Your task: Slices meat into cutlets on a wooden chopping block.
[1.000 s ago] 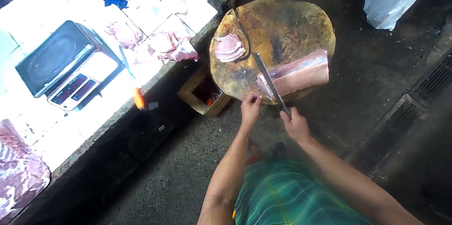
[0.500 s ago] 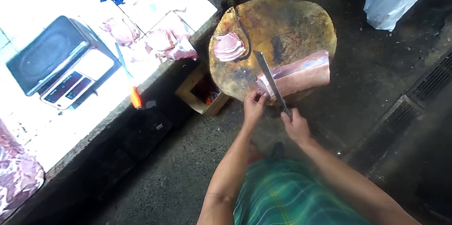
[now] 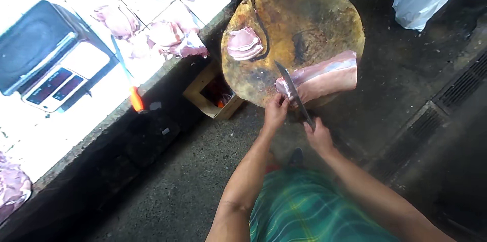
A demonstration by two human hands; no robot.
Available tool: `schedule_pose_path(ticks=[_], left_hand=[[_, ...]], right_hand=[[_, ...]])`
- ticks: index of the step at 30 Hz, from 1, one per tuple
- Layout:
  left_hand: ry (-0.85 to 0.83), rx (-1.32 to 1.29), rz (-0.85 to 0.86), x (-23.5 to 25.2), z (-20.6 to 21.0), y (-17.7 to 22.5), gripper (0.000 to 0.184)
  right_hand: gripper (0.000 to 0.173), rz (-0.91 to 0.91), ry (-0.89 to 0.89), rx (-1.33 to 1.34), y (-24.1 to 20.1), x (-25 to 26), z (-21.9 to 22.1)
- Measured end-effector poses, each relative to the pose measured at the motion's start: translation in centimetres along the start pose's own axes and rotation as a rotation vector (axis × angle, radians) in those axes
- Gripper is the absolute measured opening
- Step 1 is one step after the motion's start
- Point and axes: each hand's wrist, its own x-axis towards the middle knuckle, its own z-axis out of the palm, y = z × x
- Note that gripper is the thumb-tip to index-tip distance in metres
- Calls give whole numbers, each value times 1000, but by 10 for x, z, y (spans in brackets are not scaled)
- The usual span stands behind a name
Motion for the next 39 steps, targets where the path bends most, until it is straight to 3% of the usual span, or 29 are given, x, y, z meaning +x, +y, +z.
schedule_pose_path(ticks=[4, 13, 19, 23, 26, 31, 39], left_hand=[[17, 87, 68, 1, -1, -3, 16], [30, 111, 47, 1, 0, -4, 17], [24, -76, -19, 0, -2, -1, 19], [11, -374, -166, -1, -4, 0, 26], [1, -455, -171, -1, -5, -4, 27], [0, -379, -163, -3, -5, 2, 25], [5, -47, -118, 0, -1, 12, 21]], right_hand=[[53, 24, -53, 8, 2, 2, -2], [55, 82, -126, -68, 36, -24, 1], [60, 150, -246, -76, 63, -58, -20], [58, -17, -33, 30, 37, -61, -35], [58, -74, 3, 92, -6, -33, -47], [58, 16, -75, 104, -46, 14, -46], [58, 90, -152, 17, -39, 17, -37]])
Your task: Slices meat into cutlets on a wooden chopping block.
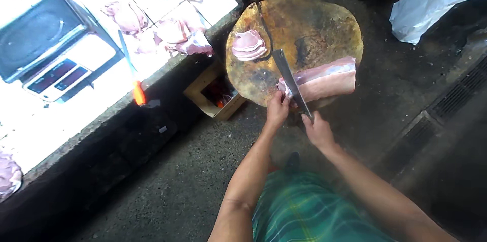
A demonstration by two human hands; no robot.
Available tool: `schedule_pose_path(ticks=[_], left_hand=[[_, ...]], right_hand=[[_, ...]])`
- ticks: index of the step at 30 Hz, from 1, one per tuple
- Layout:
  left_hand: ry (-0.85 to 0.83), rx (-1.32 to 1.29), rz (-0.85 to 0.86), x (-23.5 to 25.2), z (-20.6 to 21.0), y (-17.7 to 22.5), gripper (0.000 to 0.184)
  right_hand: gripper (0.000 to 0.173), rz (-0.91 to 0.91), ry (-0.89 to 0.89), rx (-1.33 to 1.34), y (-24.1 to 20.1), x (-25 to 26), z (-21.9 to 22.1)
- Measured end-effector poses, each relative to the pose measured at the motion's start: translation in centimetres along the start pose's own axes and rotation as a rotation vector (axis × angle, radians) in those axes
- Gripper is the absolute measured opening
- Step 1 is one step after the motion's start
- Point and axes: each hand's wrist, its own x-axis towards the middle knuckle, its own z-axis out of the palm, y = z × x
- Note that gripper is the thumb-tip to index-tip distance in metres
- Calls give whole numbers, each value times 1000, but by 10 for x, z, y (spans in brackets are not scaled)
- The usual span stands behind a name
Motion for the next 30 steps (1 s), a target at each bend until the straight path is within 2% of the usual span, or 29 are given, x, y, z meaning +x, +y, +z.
schedule_pose_path(ticks=[8, 14, 17, 20, 22, 24, 27, 30], left_hand=[[7, 134, 32, 10, -3, 4, 21], [20, 64, 24, 17, -7, 4, 21], [23, -112, -49, 15, -11, 0, 26], [57, -485, -220, 13, -17, -10, 27], [50, -660, -354, 11, -21, -16, 28], [-6, -720, -442, 10, -21, -15, 33], [-124, -674, -360, 12, -17, -22, 28], [-130, -558, -257, 9, -14, -15, 23]], right_hand=[[57, 66, -62, -103, 18, -8, 7], [59, 153, -123, -126, 69, -37, 26], [59, 205, -173, -97, 107, -72, 30], [62, 154, -117, -59, 126, -101, 19], [61, 88, -43, -30, 109, -103, 9], [62, 34, 4, 21, 73, -85, -3], [59, -39, 23, 65, 23, -40, -12], [60, 1, -12, 51, -3, -6, -9]])
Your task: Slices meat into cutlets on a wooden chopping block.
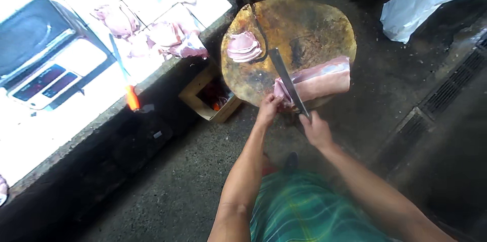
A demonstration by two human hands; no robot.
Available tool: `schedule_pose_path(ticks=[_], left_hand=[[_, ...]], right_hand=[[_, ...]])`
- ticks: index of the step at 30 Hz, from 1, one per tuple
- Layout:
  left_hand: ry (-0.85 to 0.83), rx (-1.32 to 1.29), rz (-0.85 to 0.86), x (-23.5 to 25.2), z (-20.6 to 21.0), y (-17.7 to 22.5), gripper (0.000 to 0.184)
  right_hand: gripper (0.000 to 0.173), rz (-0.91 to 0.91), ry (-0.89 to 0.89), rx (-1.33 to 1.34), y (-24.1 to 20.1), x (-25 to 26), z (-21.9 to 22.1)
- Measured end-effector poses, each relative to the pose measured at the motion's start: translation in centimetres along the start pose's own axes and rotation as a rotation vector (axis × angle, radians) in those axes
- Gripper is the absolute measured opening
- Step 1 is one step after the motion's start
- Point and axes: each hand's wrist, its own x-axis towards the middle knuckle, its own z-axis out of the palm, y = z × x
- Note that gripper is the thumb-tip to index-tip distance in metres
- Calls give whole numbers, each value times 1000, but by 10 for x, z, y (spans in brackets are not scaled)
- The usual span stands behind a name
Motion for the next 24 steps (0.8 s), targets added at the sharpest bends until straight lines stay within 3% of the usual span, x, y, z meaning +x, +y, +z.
schedule_pose_path(ticks=[7, 14, 20, 24], left_hand=[[-32, 367, 205, 2, 13, 26, 21], [19, 306, 198, 11, 12, 28, 19], [80, 204, 190, 20, 1, 31, 20], [175, -16, -5, 13, -18, 37, 30]], right_hand=[[60, 108, -65, -116, 11, 4, 13], [59, 140, -108, -143, 46, -6, 28], [62, 235, -187, -199, 108, -61, 35], [67, 189, -128, -168, 137, -108, 19]])
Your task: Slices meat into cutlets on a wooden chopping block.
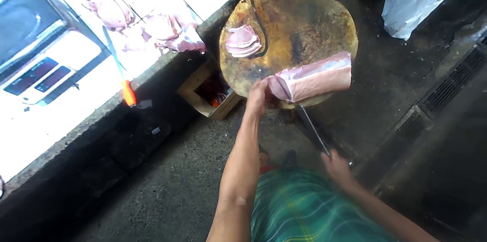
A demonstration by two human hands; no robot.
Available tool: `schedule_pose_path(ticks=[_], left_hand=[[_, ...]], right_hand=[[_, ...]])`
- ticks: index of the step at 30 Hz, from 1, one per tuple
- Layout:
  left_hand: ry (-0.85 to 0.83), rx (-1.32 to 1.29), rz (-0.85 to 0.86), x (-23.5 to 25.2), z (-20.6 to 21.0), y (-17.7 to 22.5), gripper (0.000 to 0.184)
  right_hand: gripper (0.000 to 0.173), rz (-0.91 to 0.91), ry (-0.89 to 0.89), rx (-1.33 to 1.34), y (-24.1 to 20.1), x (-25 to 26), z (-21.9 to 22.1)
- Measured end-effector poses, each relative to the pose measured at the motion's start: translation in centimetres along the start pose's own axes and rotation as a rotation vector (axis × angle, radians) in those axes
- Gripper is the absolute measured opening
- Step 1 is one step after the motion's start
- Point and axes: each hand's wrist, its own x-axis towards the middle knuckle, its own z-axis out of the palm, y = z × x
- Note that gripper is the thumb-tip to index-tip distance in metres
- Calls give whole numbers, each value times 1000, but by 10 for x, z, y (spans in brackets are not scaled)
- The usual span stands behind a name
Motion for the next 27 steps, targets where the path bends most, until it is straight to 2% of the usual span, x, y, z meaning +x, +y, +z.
schedule_pose_path(ticks=[2, 5, 8, 10, 14, 17, 23, 27], left_hand=[[32, -121, -171, -6, -4, 2, 39], [-29, -157, -314, -11, -2, -4, 43], [-112, -110, -338, -11, 3, -15, 43], [-161, -61, -280, -14, 10, -19, 45], [-144, 95, 78, -19, 38, -19, 43], [-129, 199, 280, -17, 46, -21, 34], [-107, 194, 264, -6, 43, -10, 30], [-44, 46, 234, 2, 32, -8, 30]], right_hand=[[67, -59, 66, 37, -15, -4, -11], [61, -167, 144, 107, -78, 20, -35], [58, -180, 106, 133, -132, 64, -46], [61, -135, 76, 107, -150, 84, -43], [60, -39, 36, -10, -150, 88, -37], [61, 21, -7, -55, -142, 77, -37], [61, 38, -45, -119, -126, 58, -42], [64, 76, -61, -178, -98, 32, -36]])
